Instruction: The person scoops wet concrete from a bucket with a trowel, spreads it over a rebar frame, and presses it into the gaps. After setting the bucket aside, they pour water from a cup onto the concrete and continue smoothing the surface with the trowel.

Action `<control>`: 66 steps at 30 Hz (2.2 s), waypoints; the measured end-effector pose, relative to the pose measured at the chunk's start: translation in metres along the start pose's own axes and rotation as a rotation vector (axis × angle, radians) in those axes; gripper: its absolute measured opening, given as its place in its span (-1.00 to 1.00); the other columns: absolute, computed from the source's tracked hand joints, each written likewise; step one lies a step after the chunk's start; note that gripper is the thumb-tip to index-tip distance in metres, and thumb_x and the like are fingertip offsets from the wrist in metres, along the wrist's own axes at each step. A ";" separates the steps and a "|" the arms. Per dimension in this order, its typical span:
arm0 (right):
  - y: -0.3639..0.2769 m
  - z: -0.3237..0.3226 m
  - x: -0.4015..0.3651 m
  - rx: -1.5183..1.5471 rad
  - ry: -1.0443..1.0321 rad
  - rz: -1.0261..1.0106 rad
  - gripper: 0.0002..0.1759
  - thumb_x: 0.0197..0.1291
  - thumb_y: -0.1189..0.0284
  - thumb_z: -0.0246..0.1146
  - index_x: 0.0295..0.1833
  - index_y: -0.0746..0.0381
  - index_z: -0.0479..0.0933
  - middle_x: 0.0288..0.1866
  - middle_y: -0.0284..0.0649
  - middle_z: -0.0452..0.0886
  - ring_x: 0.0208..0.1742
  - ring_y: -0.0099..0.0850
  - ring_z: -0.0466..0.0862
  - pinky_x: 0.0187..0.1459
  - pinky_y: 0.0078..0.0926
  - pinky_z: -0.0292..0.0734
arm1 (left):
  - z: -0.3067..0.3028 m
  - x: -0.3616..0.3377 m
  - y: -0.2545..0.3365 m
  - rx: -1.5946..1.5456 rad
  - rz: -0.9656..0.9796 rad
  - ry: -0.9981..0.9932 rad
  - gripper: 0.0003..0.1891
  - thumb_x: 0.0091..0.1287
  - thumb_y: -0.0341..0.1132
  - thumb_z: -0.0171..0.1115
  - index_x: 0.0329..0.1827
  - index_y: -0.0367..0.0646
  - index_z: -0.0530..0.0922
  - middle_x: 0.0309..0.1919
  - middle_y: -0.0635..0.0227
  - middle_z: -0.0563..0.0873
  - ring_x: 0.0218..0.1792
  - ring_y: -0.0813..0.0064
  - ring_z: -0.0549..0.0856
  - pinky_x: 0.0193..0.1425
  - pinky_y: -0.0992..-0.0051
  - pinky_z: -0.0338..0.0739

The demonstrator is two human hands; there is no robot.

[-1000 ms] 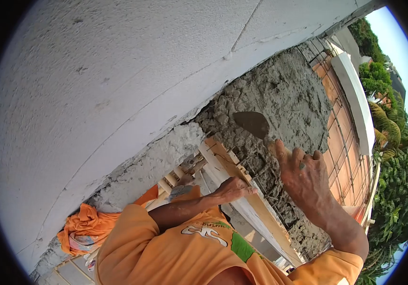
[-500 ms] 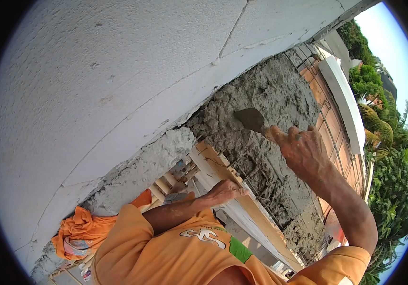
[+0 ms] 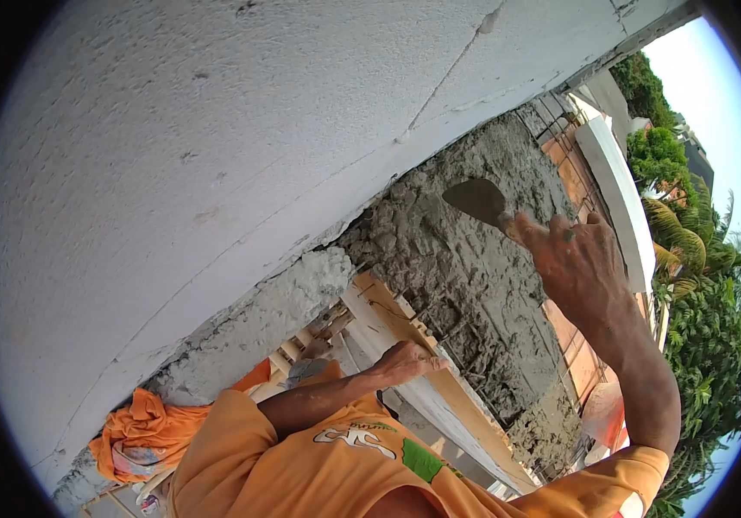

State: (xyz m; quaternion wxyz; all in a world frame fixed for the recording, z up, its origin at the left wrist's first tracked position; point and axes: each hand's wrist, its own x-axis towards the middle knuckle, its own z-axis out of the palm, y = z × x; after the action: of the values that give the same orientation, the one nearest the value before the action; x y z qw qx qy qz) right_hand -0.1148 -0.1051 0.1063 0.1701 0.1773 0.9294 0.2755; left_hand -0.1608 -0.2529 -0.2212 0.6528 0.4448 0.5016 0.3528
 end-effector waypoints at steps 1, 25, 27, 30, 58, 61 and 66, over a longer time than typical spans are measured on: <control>-0.003 0.024 0.008 0.058 -0.061 -0.035 -0.54 0.27 0.60 0.24 0.30 0.29 0.49 -0.48 -0.25 0.65 -0.37 -0.35 0.69 -0.19 -0.26 0.54 | -0.002 -0.004 0.005 0.011 0.005 -0.013 -0.25 0.28 0.34 0.28 -0.73 -0.19 0.40 -0.75 0.53 0.29 -0.59 0.62 0.27 -0.51 0.38 0.14; -0.052 0.093 -0.035 0.183 0.148 0.113 -0.42 0.27 0.55 0.24 0.43 0.13 0.42 -0.38 -0.19 0.63 -0.39 -0.38 0.70 -0.20 -0.29 0.54 | 0.005 0.008 -0.009 -0.001 0.072 -0.036 -0.34 0.32 0.29 0.27 -0.52 -0.23 0.63 -0.66 0.54 0.42 -0.53 0.62 0.37 -0.43 0.43 0.23; -0.043 0.080 -0.053 0.220 0.110 0.202 -0.40 0.25 0.55 0.24 0.43 0.14 0.41 -0.39 -0.20 0.62 -0.37 -0.39 0.70 -0.20 -0.29 0.53 | 0.005 0.007 -0.012 -0.013 0.025 -0.024 -0.33 0.30 0.30 0.28 -0.29 -0.30 0.76 -0.53 0.36 0.66 -0.40 0.56 0.56 -0.24 0.43 0.45; -0.048 0.065 -0.079 0.230 0.137 0.298 -0.39 0.23 0.53 0.23 0.44 0.17 0.40 -0.39 -0.23 0.60 -0.37 -0.39 0.68 -0.21 -0.28 0.51 | -0.005 0.002 0.013 0.070 -0.069 -0.104 -0.32 0.30 0.30 0.29 -0.19 -0.32 0.77 -0.42 0.26 0.75 -0.31 0.52 0.63 -0.12 0.45 0.50; -0.087 0.107 -0.172 0.477 0.079 0.556 -0.37 0.10 0.48 0.30 0.36 0.01 0.50 -0.37 -0.14 0.64 -0.54 -0.29 0.65 -0.45 -0.27 0.50 | 0.007 0.003 -0.001 -0.047 -0.148 -0.056 -0.32 0.27 0.24 0.37 -0.09 -0.38 0.73 -0.20 0.12 0.80 -0.15 0.36 0.78 -0.01 0.43 0.59; -0.073 0.098 -0.208 0.365 0.121 0.646 -0.38 0.10 0.48 0.31 0.35 0.01 0.50 -0.40 -0.14 0.64 -0.56 -0.27 0.64 -0.53 -0.25 0.47 | 0.010 0.001 0.001 -0.049 -0.095 0.003 -0.31 0.28 0.24 0.35 -0.08 -0.40 0.72 -0.20 0.13 0.80 -0.15 0.36 0.78 -0.04 0.43 0.60; -0.086 0.073 -0.272 0.438 -0.032 0.776 -0.30 0.09 0.42 0.37 0.42 -0.05 0.44 -0.33 -0.23 0.57 -0.50 -0.30 0.62 -0.41 -0.28 0.50 | 0.009 -0.002 0.008 0.018 -0.111 -0.007 -0.32 0.33 0.24 0.31 -0.07 -0.40 0.71 -0.19 0.11 0.80 -0.16 0.36 0.78 -0.04 0.43 0.60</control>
State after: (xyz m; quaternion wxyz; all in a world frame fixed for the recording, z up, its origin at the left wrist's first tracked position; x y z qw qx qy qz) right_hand 0.1343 -0.2550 0.0583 0.0270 0.5490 0.8277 0.1128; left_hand -0.1526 -0.2541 -0.2121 0.6689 0.4234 0.5264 0.3101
